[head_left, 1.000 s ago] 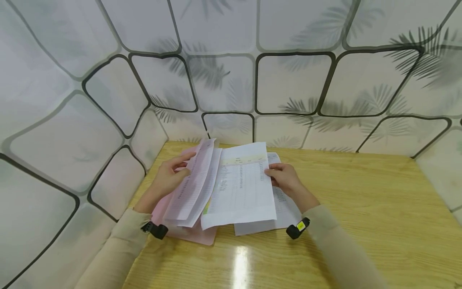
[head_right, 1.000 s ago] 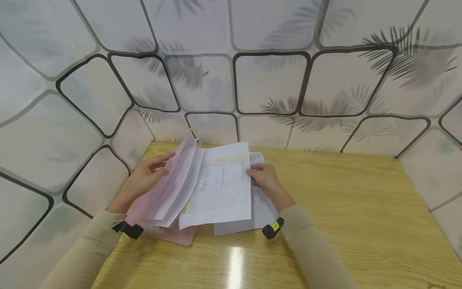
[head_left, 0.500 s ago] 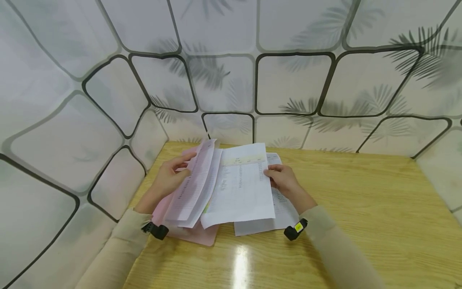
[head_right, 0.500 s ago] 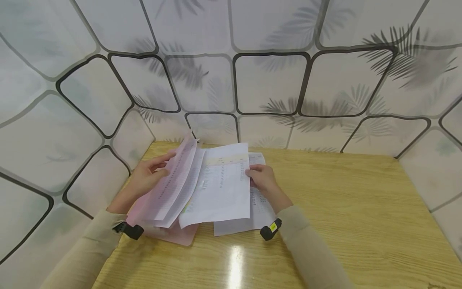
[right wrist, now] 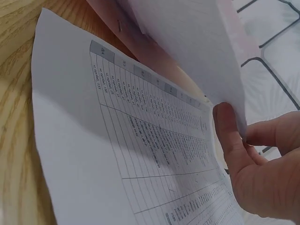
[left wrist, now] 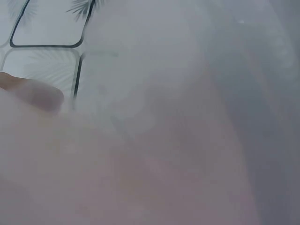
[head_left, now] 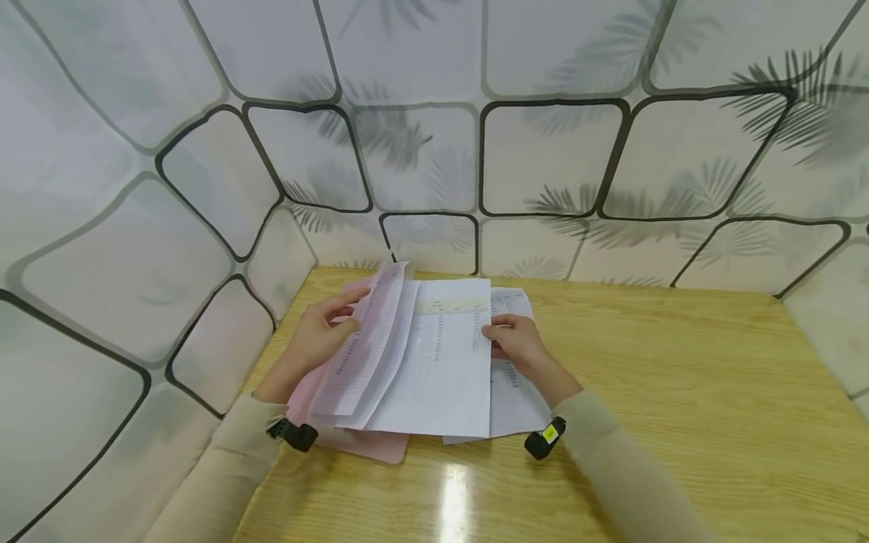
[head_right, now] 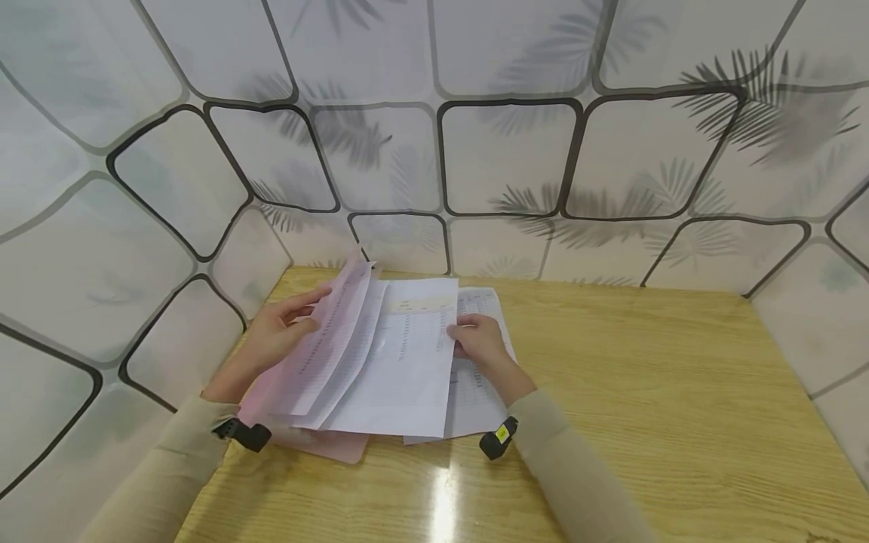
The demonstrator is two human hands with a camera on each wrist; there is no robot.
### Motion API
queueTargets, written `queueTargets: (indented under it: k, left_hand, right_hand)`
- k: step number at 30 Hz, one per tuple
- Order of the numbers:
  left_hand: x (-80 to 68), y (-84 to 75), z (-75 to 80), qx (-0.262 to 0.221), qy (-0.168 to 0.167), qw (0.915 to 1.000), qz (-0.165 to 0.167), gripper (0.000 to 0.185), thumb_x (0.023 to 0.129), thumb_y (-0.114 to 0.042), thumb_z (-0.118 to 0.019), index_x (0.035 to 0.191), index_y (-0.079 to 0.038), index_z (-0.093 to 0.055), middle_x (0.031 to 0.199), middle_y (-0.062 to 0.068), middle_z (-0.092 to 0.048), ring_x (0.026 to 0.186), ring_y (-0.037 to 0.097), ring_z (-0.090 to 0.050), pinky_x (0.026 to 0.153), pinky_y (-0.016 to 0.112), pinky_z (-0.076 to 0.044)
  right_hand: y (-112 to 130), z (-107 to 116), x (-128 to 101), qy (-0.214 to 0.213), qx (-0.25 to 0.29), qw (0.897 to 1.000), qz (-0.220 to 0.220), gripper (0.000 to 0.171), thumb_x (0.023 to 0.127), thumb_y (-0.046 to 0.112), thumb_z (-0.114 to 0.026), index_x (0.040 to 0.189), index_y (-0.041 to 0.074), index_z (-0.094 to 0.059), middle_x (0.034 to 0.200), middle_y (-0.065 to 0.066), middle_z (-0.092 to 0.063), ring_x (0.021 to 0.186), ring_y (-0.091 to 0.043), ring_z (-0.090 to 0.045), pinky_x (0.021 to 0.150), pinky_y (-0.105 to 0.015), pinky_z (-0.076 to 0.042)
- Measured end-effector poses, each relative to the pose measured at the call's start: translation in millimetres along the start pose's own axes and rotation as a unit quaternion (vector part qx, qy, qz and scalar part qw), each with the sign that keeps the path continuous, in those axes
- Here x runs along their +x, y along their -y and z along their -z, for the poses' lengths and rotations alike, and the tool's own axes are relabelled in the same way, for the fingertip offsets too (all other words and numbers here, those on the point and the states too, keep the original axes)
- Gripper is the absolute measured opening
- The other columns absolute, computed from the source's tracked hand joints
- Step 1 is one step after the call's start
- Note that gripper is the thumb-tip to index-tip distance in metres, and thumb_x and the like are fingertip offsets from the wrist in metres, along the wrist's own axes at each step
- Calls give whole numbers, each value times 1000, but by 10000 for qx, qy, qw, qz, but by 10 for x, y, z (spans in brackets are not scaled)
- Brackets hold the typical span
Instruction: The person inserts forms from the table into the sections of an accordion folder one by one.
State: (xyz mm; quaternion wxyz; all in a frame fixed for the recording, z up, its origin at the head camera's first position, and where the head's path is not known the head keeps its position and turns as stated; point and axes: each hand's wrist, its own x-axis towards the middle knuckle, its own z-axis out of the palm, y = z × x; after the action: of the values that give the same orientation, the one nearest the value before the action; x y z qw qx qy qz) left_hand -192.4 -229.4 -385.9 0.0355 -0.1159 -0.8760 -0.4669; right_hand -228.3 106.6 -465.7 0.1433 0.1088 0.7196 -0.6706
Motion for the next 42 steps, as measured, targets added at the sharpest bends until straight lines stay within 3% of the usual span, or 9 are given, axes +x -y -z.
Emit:
queueTargets:
  k: [8, 17, 31, 42]
  left_hand:
    - [-3, -10, -10, -16, -13, 10000, 61, 54, 94, 2, -60, 147, -7, -62, 155, 20, -55, 131, 50, -59, 104, 59, -53]
    - [-15, -13, -7, 24, 3, 9999, 101, 54, 94, 0, -60, 148, -7, -62, 155, 20, -55, 131, 50, -59, 103, 60, -53]
    - [-10, -11, -10, -32, -12, 10000, 61, 55, 94, 3, -61, 147, -7, -62, 154, 21, -56, 131, 51, -59, 103, 59, -53]
    - [-10, -11, -8, -7, -25, 10000, 33, 54, 94, 3, -61, 147, -7, -62, 154, 21, -56, 130, 50, -60, 103, 61, -53]
  right_hand:
    - [6, 40, -45, 671, -673, 9953, -197, 54, 105, 18, -60, 150, -9, -49, 100, -13, -69, 67, -12, -68, 63, -29, -62]
    - [-25, 67, -61, 1507, -650, 9864, -97, 45, 107, 6, -50, 146, -16, -48, 104, -22, -74, 70, -17, -76, 71, -37, -65]
    - [11, -36, -96, 1344, -732, 9882, 46, 45, 106, 5, -53, 147, -14, -51, 111, -26, -74, 68, -12, -74, 70, -31, -64]
    - [30, -156, -71, 1102, -358, 9931, 195, 47, 103, 1, -53, 146, -18, -48, 86, -13, -73, 61, -10, -71, 64, -29, -63]
